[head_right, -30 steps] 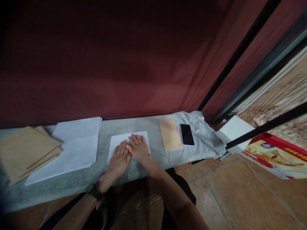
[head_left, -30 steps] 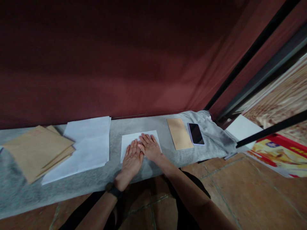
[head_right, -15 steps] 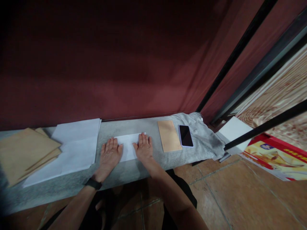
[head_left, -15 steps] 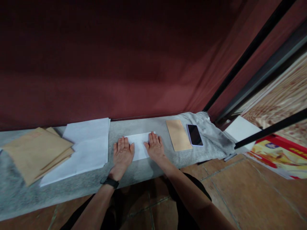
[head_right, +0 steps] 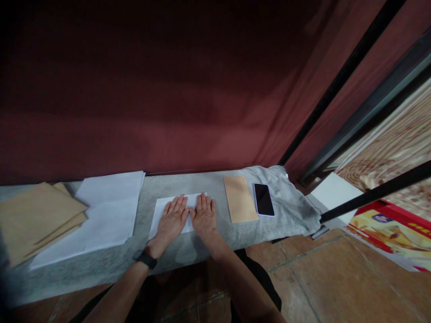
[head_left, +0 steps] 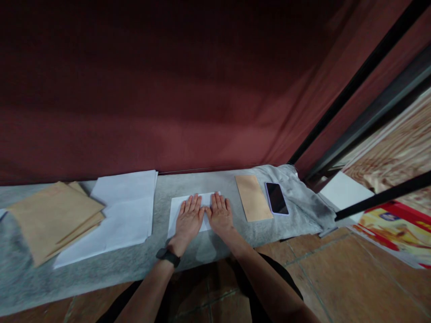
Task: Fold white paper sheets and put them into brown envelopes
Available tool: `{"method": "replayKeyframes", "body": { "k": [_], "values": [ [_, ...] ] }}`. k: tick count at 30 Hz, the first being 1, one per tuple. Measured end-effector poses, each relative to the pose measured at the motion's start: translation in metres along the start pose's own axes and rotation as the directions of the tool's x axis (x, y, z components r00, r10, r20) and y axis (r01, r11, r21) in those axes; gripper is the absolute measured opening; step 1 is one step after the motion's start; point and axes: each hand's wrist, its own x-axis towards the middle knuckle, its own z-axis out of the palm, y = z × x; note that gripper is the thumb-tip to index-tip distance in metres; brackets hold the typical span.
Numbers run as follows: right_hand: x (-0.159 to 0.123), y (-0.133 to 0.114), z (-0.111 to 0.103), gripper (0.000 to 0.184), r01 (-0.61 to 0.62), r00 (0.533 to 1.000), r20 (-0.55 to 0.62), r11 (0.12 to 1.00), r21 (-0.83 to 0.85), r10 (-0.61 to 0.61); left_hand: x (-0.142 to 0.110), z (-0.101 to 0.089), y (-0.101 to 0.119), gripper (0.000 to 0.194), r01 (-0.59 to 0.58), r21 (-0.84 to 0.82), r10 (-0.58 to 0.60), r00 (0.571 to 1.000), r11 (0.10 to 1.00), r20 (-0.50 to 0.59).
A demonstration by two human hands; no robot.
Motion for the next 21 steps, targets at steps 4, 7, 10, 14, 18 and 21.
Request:
{"method": "replayKeyframes", "body": {
  "k": [4, 7, 10, 14, 18, 21],
  "values": [
    [0.0, 0.004, -0.004, 0.058, -0.024, 1.0, 0.02, 1.0, -0.019, 0.024, 0.003, 0.001, -0.001, 0.057, 0.042, 0.038, -0.041, 0.999, 0.998, -0.023],
    [0.004, 0.004, -0.01, 0.058, -0.041, 0.999, 0.027, 0.999, -0.015, 0.041, 0.003, 0.003, -0.001, 0.058, 0.033, 0.046, -0.031, 0.999, 0.998, -0.04],
    [0.008, -0.003, -0.012, 0.057, 0.075, 0.995, 0.059, 0.996, 0.037, -0.077, 0.002, 0.005, -0.003, 0.059, 0.002, 0.039, -0.001, 0.999, 0.999, -0.04],
    [0.012, -0.015, -0.008, 0.055, 0.165, 0.975, 0.129, 0.981, 0.105, -0.178, 0.001, 0.007, -0.008, 0.061, -0.028, 0.042, 0.029, 0.999, 0.999, -0.028],
    [0.012, -0.016, -0.004, 0.055, 0.102, 0.987, 0.112, 0.989, 0.104, -0.114, 0.002, 0.009, -0.013, 0.06, -0.022, 0.034, 0.023, 0.999, 0.999, -0.029],
    [0.012, -0.01, -0.002, 0.056, 0.085, 0.991, 0.096, 0.994, 0.068, -0.092, 0.003, 0.01, -0.018, 0.061, 0.009, 0.038, -0.007, 0.999, 0.999, -0.045]
  ]
}}
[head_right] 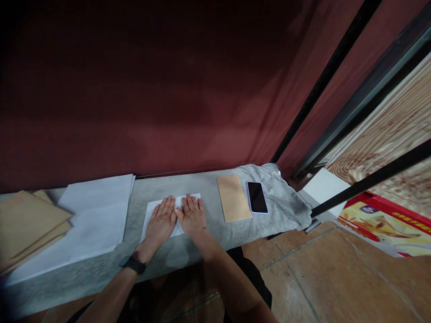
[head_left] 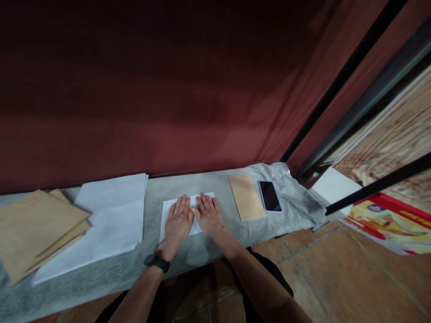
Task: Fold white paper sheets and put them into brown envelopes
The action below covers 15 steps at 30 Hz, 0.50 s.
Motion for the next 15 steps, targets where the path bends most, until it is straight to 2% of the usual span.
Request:
{"method": "replayKeyframes", "body": {
  "k": [6, 15],
  "values": [
    [-0.003, 0.017, -0.003, 0.06, -0.053, 0.998, -0.03, 0.998, -0.039, 0.052, -0.006, -0.004, -0.014, 0.063, 0.104, 0.032, -0.104, 0.994, 0.994, -0.022],
    [-0.009, 0.039, -0.011, 0.06, -0.108, 0.994, -0.019, 0.992, -0.065, 0.107, -0.015, -0.007, -0.032, 0.065, 0.167, 0.057, -0.166, 0.986, 0.984, -0.026]
  ]
}}
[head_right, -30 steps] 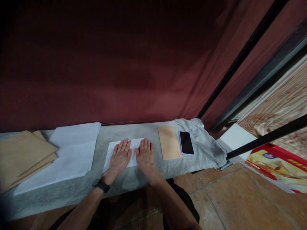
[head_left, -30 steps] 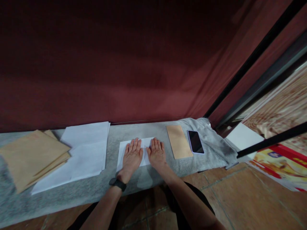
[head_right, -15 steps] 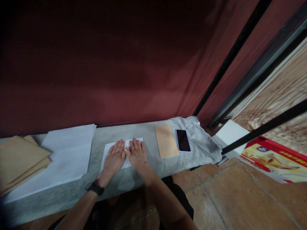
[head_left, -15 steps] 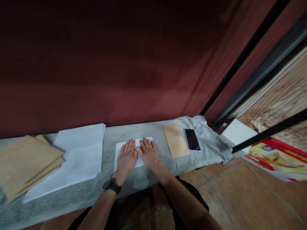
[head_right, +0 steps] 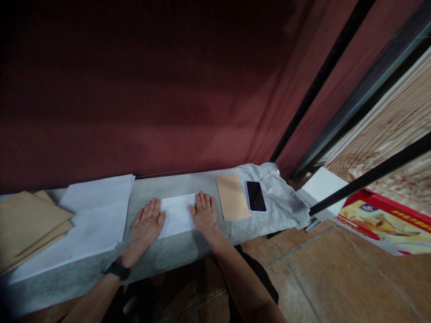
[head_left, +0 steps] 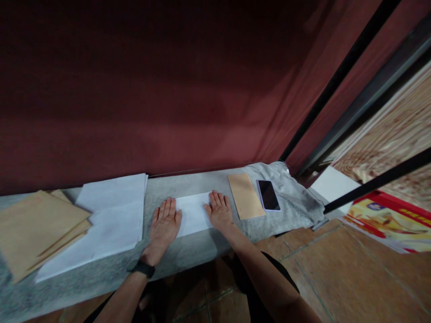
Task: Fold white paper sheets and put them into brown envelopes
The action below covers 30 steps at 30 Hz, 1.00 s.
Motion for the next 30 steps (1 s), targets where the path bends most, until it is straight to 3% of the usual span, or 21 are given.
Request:
{"method": "replayKeyframes", "body": {
  "k": [5, 9, 15, 17, 26, 30],
  "values": [
    [-0.002, 0.01, -0.005, 0.059, -0.017, 1.0, -0.015, 1.0, -0.004, 0.017, -0.002, -0.001, -0.003, 0.064, -0.003, -0.003, 0.003, 1.0, 1.0, -0.012],
    [-0.01, 0.004, -0.009, 0.059, -0.04, 0.999, -0.017, 0.999, -0.003, 0.04, -0.002, -0.003, -0.002, 0.064, -0.006, 0.008, 0.006, 1.0, 1.0, -0.005],
    [-0.041, -0.023, -0.006, 0.059, 0.213, 0.977, 0.013, 0.974, 0.076, -0.215, -0.003, -0.002, -0.003, 0.065, -0.032, -0.011, 0.032, 0.998, 0.999, -0.047],
    [-0.049, -0.026, -0.004, 0.059, 0.246, 0.968, 0.022, 0.965, 0.088, -0.249, -0.004, -0.001, -0.004, 0.066, -0.036, -0.017, 0.035, 0.998, 0.999, -0.052],
    [-0.055, -0.005, -0.01, 0.058, 0.167, 0.985, 0.029, 0.985, 0.049, -0.168, -0.014, -0.01, 0.0, 0.066, -0.056, -0.056, 0.049, 0.992, 0.997, -0.117],
    [-0.058, -0.001, -0.009, 0.056, 0.13, 0.991, 0.037, 0.991, 0.039, -0.131, -0.043, -0.017, 0.016, 0.062, -0.223, -0.105, 0.216, 0.973, 0.969, -0.075]
  ]
}}
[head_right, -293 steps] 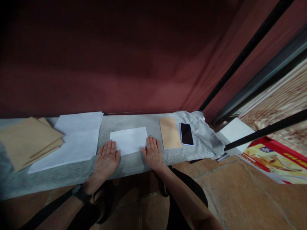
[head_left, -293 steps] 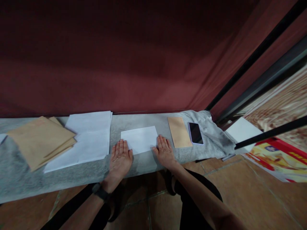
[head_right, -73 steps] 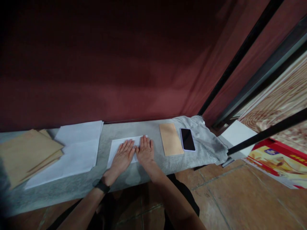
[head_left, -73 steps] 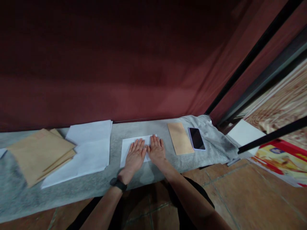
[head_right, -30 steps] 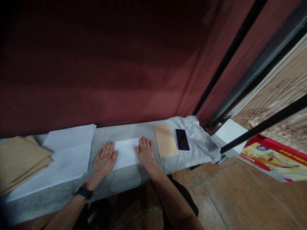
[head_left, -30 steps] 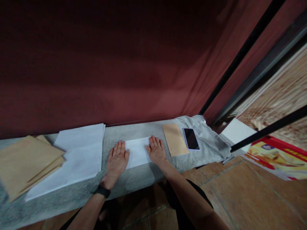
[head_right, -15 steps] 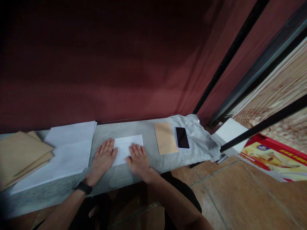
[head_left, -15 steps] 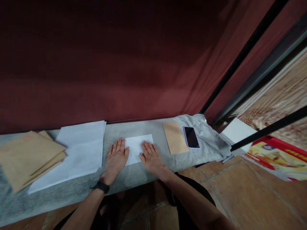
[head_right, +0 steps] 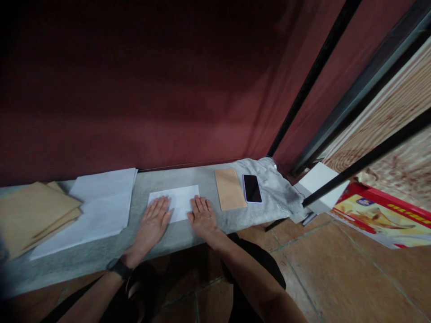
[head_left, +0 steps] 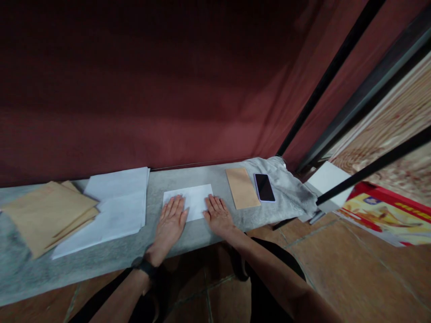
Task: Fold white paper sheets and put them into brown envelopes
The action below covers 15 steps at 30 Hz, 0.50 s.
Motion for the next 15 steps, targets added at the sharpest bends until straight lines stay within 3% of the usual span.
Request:
{"method": "replayKeyframes", "body": {
  "k": [2, 5, 10, 15],
  "values": [
    [-0.001, 0.0, -0.001, 0.055, -0.017, 1.0, 0.002, 1.0, 0.003, 0.017, -0.016, -0.002, 0.01, 0.06, -0.092, -0.02, 0.093, 0.994, 0.996, 0.057],
    [-0.002, 0.0, -0.007, 0.055, -0.046, 0.999, 0.01, 0.999, 0.01, 0.046, -0.036, -0.003, 0.016, 0.06, -0.141, 0.014, 0.138, 0.985, 0.99, 0.104],
    [-0.008, -0.001, -0.018, 0.054, -0.094, 0.995, 0.036, 0.996, 0.013, 0.093, -0.049, -0.004, 0.011, 0.062, -0.179, 0.084, 0.172, 0.982, 0.98, 0.082],
    [-0.029, -0.01, -0.012, 0.054, 0.157, 0.985, 0.048, 0.98, 0.121, -0.164, -0.048, -0.004, 0.01, 0.06, -0.213, 0.136, 0.206, 0.977, 0.968, 0.059]
  ]
}}
